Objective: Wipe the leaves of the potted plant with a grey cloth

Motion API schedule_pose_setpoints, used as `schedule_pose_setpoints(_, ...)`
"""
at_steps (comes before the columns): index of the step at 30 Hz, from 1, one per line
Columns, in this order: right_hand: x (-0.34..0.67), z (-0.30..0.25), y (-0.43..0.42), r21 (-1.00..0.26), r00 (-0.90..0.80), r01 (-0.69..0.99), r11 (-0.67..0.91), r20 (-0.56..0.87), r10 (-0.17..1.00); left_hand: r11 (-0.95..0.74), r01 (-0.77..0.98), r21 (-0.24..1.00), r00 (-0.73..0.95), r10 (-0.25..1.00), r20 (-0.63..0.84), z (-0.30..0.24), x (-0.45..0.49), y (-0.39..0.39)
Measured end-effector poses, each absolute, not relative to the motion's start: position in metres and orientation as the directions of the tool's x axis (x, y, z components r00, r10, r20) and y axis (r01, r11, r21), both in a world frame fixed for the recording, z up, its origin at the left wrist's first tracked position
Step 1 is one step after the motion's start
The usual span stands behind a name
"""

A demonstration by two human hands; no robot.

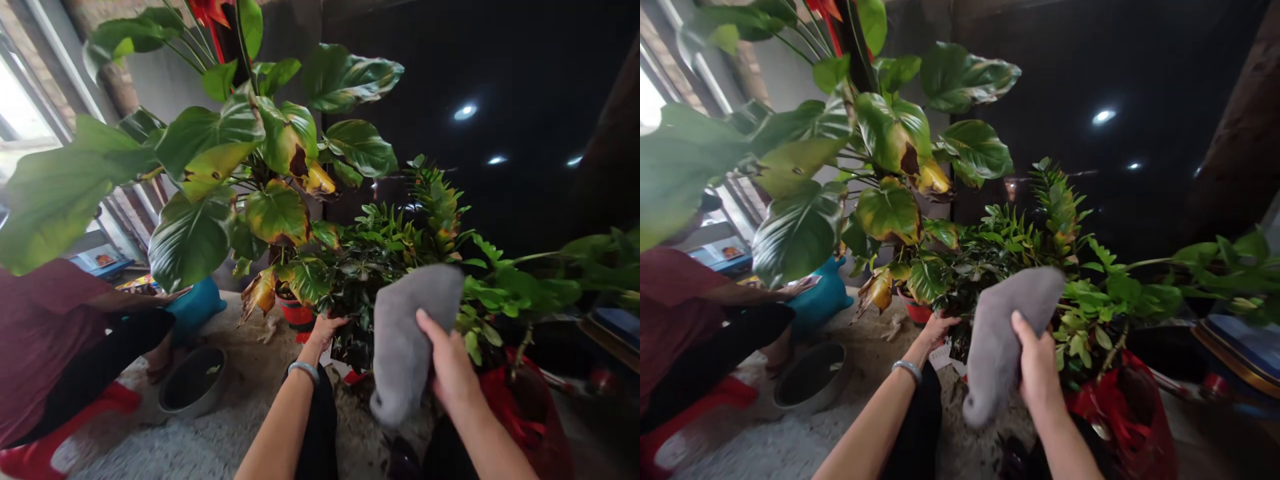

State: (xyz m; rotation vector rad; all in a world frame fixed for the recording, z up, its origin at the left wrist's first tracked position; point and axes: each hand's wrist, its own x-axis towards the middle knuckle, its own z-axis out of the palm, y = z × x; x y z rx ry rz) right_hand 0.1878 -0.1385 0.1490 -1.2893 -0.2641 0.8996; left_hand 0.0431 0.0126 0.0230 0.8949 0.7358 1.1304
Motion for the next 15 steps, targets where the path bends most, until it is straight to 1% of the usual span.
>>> schedule_pose_setpoints(1,0.200,0.158,-0.122,-0.910,0.716,-0.409,0.067,-0.274,0.642,0.167,-0.437,0.884,0.272,0.961,-0.048,0.023,0.044,0.012)
schedule_pose_setpoints(2,0.208,0.163,-0.108,-0.905,0.743,-0.413,0.103,-0.270,0.613,0.168,-0.438,0.883,0.269,0.962,-0.049,0.024,0.044,0.012)
schedule_pose_setpoints(3,0.211,0.165,-0.096,-0.895,0.738,-0.435,0.102,-0.289,0.610,0.169,-0.436,0.884,0.267,0.962,-0.053,0.024,0.044,0.011)
schedule_pose_setpoints(4,0.209,0.161,-0.091,-0.878,0.700,-0.473,0.070,-0.327,0.635,0.173,-0.430,0.886,0.265,0.962,-0.059,0.024,0.044,0.011)
schedule_pose_setpoints(5,0.201,0.153,-0.091,-0.857,0.643,-0.514,0.018,-0.372,0.670,0.176,-0.420,0.890,0.265,0.962,-0.065,0.024,0.044,0.011)
schedule_pose_setpoints(8,0.163,0.118,-0.124,-0.780,0.413,-0.589,-0.211,-0.515,0.751,0.173,-0.401,0.900,0.288,0.956,-0.056,0.024,0.042,0.013)
schedule_pose_setpoints(9,0.151,0.108,-0.140,-0.745,0.293,-0.582,-0.326,-0.566,0.771,0.173,-0.399,0.901,0.301,0.952,-0.049,0.023,0.041,0.014)
schedule_pose_setpoints(10,0.143,0.102,-0.154,-0.749,0.240,-0.548,-0.373,-0.568,0.787,0.177,-0.398,0.900,0.313,0.948,-0.048,0.023,0.041,0.014)
schedule_pose_setpoints(11,0.140,0.100,-0.165,-0.761,0.226,-0.519,-0.390,-0.562,0.796,0.188,-0.396,0.899,0.322,0.945,-0.056,0.022,0.040,0.015)
schedule_pose_setpoints(12,0.143,0.102,-0.170,-0.779,0.245,-0.500,-0.378,-0.546,0.801,0.202,-0.393,0.897,0.324,0.943,-0.070,0.021,0.039,0.016)
schedule_pose_setpoints(13,0.151,0.109,-0.169,-0.816,0.318,-0.479,-0.323,-0.504,0.803,0.213,-0.390,0.896,0.322,0.943,-0.084,0.021,0.039,0.016)
schedule_pose_setpoints(14,0.163,0.118,-0.162,-0.857,0.423,-0.456,-0.239,-0.445,0.789,0.218,-0.391,0.894,0.318,0.944,-0.091,0.020,0.038,0.017)
schedule_pose_setpoints(15,0.178,0.129,-0.150,-0.896,0.547,-0.424,-0.134,-0.370,0.751,0.219,-0.395,0.892,0.315,0.944,-0.092,0.020,0.038,0.017)
